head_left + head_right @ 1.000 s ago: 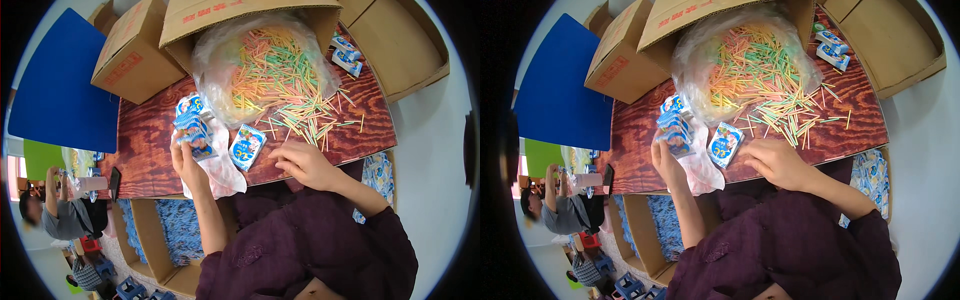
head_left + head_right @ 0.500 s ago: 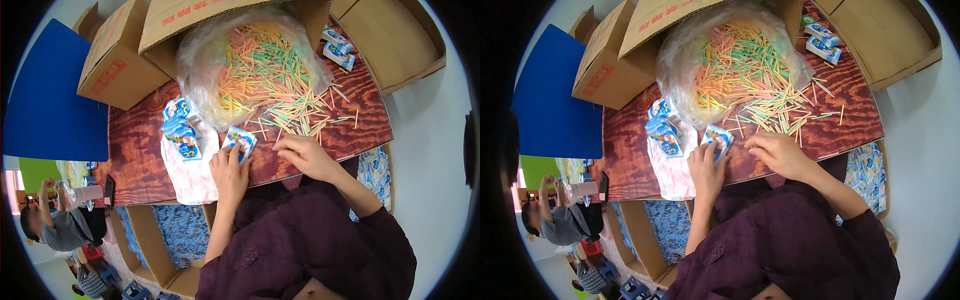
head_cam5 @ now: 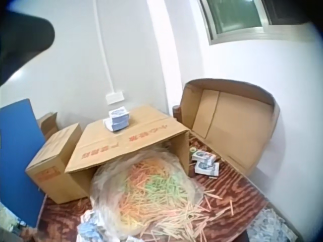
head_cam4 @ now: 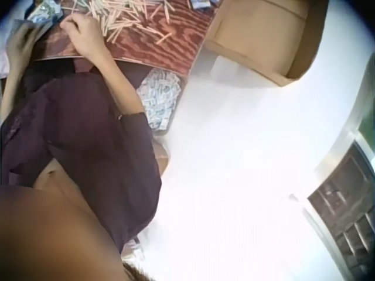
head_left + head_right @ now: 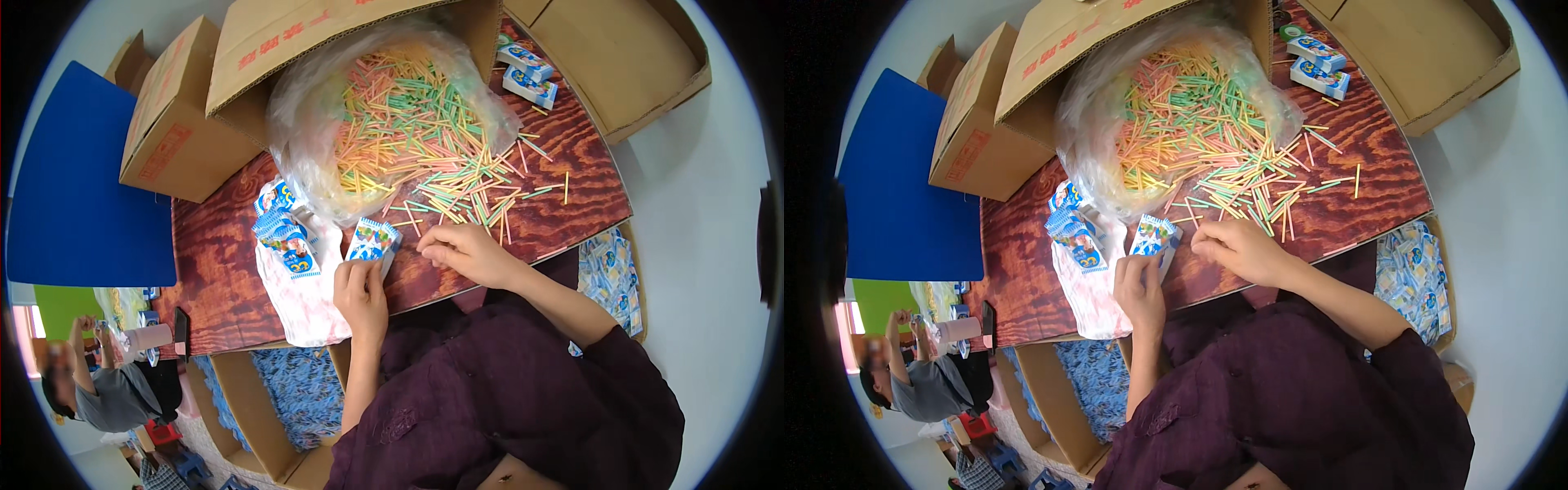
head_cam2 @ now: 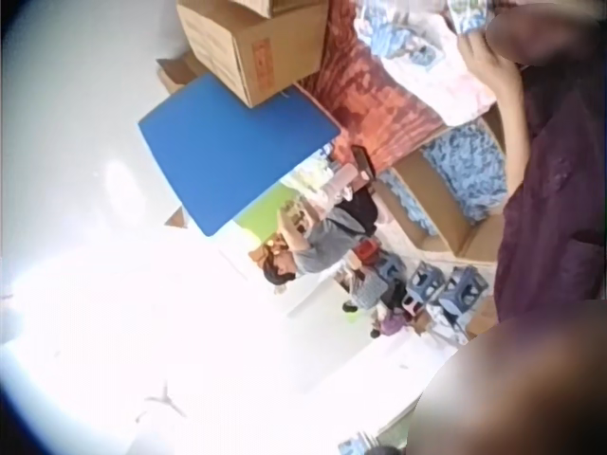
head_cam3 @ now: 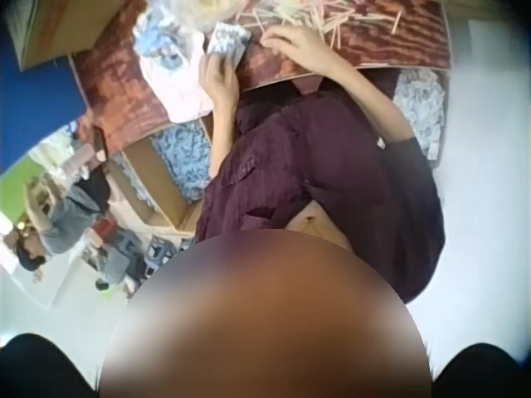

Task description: Packaging small wooden sticks into individual paper or plastic packets.

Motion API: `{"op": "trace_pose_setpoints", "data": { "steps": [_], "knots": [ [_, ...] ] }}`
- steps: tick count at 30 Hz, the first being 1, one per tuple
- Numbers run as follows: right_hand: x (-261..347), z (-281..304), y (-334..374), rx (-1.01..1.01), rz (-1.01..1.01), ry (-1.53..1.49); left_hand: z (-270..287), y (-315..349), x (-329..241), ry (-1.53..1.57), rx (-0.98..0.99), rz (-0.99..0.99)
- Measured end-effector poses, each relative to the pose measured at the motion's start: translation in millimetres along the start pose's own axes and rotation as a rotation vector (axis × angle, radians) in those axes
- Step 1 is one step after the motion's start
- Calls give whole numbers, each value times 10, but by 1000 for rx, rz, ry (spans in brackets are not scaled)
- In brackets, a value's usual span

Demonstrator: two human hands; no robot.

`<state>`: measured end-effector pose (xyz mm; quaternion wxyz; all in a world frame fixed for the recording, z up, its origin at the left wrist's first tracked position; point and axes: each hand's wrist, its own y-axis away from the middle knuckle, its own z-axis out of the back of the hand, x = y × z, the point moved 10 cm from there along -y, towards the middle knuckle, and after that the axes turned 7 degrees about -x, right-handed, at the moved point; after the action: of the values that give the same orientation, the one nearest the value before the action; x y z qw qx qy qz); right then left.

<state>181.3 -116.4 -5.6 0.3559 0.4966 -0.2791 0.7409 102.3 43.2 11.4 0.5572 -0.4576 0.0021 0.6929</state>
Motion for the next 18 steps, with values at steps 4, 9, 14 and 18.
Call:
{"op": "trace_pose_setpoints", "data": {
  "steps": [4,9,14,18],
  "knots": [
    [-256,-214,-39,63,-233,-391,262,55,-326,-39,-177,-189],
    [-10,-311,-94,181,-282,-529,12,182,-719,-52,41,-405],
    [-34,9,-109,-28,-77,-138,72,65,-579,123,64,-101],
    [347,104,-64,-35,109,0,-243,168,-112,390,329,342]
  ]
}}
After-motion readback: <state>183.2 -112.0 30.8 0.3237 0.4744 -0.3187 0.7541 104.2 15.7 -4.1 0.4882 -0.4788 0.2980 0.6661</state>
